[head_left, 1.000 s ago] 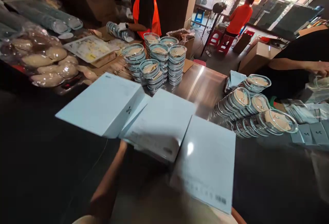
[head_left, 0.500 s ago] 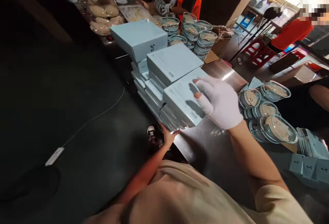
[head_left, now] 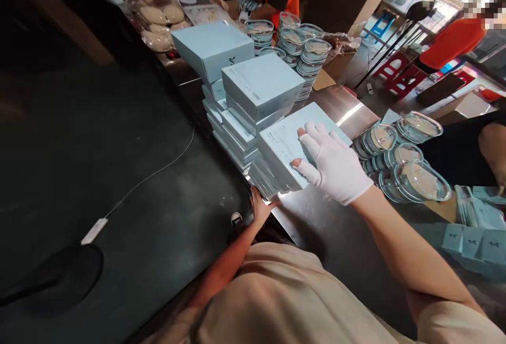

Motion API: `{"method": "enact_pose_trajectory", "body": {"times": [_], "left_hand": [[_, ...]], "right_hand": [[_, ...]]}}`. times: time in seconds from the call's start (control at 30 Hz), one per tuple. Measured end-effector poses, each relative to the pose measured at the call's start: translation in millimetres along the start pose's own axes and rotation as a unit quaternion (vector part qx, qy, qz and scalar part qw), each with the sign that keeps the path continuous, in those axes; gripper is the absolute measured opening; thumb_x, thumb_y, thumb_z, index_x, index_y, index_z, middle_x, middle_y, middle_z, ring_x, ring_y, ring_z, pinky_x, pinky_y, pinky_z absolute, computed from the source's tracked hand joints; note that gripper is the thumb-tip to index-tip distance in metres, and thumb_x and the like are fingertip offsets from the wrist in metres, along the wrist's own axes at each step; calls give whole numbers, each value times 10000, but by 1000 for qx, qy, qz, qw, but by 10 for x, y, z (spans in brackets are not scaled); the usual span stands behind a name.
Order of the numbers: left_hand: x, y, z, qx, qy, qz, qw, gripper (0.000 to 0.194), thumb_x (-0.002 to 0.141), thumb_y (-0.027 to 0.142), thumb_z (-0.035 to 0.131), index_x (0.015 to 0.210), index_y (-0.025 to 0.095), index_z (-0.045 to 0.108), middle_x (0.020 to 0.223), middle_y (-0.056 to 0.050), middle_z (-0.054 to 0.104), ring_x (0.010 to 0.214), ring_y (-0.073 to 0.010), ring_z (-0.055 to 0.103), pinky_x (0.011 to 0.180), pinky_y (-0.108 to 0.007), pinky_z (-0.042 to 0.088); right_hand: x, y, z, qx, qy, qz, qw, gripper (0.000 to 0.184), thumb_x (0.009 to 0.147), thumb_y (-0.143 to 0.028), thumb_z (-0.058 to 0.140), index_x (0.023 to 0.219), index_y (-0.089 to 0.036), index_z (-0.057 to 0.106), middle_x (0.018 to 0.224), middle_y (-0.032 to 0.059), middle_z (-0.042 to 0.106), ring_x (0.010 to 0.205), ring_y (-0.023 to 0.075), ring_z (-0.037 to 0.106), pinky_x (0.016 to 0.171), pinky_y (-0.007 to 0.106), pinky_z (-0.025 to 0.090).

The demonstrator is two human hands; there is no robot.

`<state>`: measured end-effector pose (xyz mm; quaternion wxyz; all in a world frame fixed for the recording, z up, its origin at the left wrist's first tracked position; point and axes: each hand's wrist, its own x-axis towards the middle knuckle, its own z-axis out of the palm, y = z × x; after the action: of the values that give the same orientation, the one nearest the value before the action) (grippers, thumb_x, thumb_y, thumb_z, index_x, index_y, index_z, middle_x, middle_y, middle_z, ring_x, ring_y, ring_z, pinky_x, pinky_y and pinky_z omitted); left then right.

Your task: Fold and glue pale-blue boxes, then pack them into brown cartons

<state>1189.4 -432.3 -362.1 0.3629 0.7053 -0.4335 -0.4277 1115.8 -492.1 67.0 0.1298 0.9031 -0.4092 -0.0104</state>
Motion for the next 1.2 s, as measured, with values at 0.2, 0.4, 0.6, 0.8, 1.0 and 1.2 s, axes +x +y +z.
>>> {"method": "enact_pose_trajectory", "body": {"times": [0.2, 0.4, 0.6, 0.8, 1.0, 1.2], "left_hand": [[111, 162, 210, 25, 44, -22, 998, 1195, 929, 465, 782, 1716, -14, 20, 1758, -393, 103, 1677, -468, 153, 1359, -533, 237], [-106, -93, -299, 51, -44, 22, 998, 1114, 900, 368, 774, 1736, 61, 104, 1790, -285, 196, 1660, -445, 244, 1350, -451, 291], [46, 41, -1202, 206, -202, 177, 941, 1117, 817, 285, 807, 1748, 153, 205, 1810, -203, 205, 1671, -433, 202, 1349, -497, 299], [194, 818, -1249, 417, -277, 343, 794, 860, 897, 114, 687, 1674, 391, 445, 1839, -149, 98, 1681, -461, 83, 1181, -620, 492], [59, 1014, -1070, 438, -317, 400, 740, 935, 797, 248, 889, 1638, 388, 505, 1824, -191, 148, 1678, -512, 23, 1232, -720, 363], [397, 1127, -1049, 295, -155, 211, 919, 1128, 896, 610, 731, 1710, 25, 215, 1622, -320, 485, 1472, -393, 546, 1182, -532, 495]], "right_hand": [[170, -86, 108, 4, 0, 14, 1000, 695, 1122, -616, 262, 1451, -87, 569, 1472, 228, 553, 1252, 373, 497, 1005, 491, 420], [-297, -3, 11, 32, 19, 112, 993, 679, 1122, -592, 275, 1452, -89, 590, 1438, 222, 607, 1262, 366, 569, 1027, 497, 482], [-2057, 294, 434, 233, 96, 411, 876, 712, 1064, -696, 369, 1497, -200, 641, 1572, 138, 605, 1440, 340, 592, 1195, 490, 506], [-3443, 96, 1816, 478, 179, 643, 570, 905, 928, -834, 369, 1449, -152, 656, 1536, 146, 638, 1448, 321, 590, 1244, 415, 473], [-4025, -410, 2484, 539, 114, 709, 440, 964, 956, -875, 259, 1359, -125, 713, 1264, 186, 775, 1286, 314, 699, 1100, 413, 572], [-4250, -445, 2503, 542, 95, 706, 445, 750, 890, -661, 655, 1403, -115, 697, 1558, 198, 605, 1496, 313, 546, 1337, 411, 333]]}}
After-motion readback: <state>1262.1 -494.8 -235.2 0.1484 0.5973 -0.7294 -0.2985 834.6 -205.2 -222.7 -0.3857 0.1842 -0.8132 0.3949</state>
